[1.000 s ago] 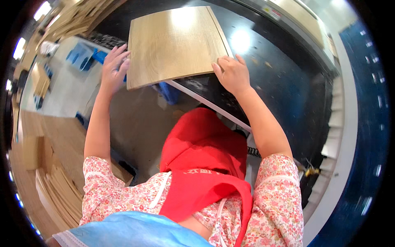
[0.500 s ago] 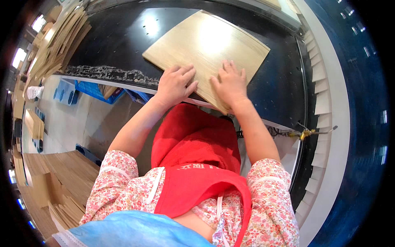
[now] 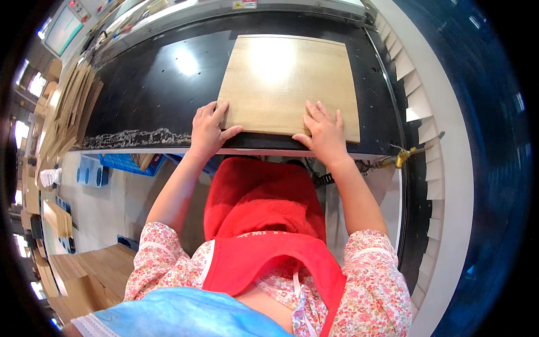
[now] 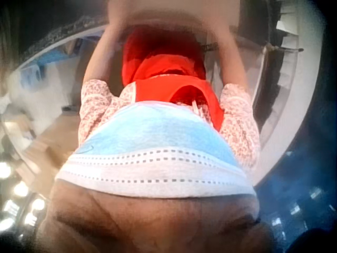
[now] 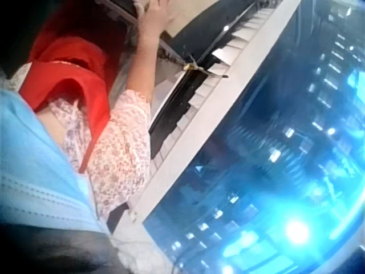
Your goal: The person moves wooden panels from a stack to a processing machine and then onto a collection rack by hand.
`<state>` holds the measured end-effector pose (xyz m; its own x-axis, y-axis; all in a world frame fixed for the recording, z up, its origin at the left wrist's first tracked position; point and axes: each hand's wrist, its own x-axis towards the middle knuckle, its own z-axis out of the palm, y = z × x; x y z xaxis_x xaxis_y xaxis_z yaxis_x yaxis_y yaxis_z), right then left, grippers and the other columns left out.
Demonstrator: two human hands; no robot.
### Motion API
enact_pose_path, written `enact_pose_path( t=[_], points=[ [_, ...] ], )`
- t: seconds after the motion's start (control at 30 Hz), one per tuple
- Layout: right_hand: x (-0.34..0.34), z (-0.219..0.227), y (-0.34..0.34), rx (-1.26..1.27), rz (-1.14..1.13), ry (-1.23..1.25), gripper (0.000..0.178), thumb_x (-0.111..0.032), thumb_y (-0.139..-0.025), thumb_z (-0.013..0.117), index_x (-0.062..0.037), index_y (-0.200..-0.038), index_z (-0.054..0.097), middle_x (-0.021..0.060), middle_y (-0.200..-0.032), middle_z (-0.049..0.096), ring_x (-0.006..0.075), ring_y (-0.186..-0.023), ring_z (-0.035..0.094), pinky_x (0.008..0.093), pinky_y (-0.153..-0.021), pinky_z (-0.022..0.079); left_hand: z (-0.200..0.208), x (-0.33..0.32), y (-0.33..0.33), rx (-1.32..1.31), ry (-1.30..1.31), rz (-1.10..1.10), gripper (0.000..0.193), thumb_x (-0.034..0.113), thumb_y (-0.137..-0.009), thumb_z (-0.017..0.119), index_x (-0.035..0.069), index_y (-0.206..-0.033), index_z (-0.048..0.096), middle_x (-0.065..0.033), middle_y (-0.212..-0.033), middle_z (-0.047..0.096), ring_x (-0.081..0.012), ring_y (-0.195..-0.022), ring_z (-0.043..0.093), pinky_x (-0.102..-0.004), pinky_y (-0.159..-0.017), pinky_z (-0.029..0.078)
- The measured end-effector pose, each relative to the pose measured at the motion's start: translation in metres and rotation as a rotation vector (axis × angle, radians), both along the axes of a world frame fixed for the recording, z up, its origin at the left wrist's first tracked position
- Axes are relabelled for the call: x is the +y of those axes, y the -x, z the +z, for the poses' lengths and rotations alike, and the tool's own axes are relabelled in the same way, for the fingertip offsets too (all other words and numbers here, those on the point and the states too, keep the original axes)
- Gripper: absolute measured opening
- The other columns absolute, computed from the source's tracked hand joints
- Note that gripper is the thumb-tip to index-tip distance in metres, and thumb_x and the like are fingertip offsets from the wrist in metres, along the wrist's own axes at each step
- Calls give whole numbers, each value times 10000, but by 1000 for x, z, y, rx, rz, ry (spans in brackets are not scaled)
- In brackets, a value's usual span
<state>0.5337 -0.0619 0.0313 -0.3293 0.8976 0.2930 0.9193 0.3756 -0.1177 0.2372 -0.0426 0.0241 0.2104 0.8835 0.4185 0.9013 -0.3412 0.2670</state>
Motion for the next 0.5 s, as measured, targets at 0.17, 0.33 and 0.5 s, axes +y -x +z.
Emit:
enact_pose_path(
  t=[0.17,0.33,0.5],
  points=[
    [34,-10,-39,-24,-184,-82,347,-334,-789,675,-61,-1001,650,55,-1333,493,240,-1250,440,484,-1010,337,-2,40,-28,-54,-10,-178,514,359,-753,714,90,-1177,602,-166,-1248,541,-341,-1157,488,-431,-987,373],
    [66,-17,-76,-58,-393,-167,231,-257,-816,650,-52,-923,659,63,-1256,533,228,-1174,491,402,-972,387,-6,82,-79,-90,-17,-260,437,321,-772,704,105,-1145,630,-123,-1256,560,-311,-1160,505,-427,-993,371],
    [96,-22,-101,-51,-528,-115,273,-237,-872,578,-25,-1036,628,93,-1342,457,252,-1270,395,411,-1036,336,-1,118,-124,-44,39,-228,426,356,-792,680,162,-1168,624,-108,-1268,552,-299,-1194,478,-430,-1012,338]
  ],
)
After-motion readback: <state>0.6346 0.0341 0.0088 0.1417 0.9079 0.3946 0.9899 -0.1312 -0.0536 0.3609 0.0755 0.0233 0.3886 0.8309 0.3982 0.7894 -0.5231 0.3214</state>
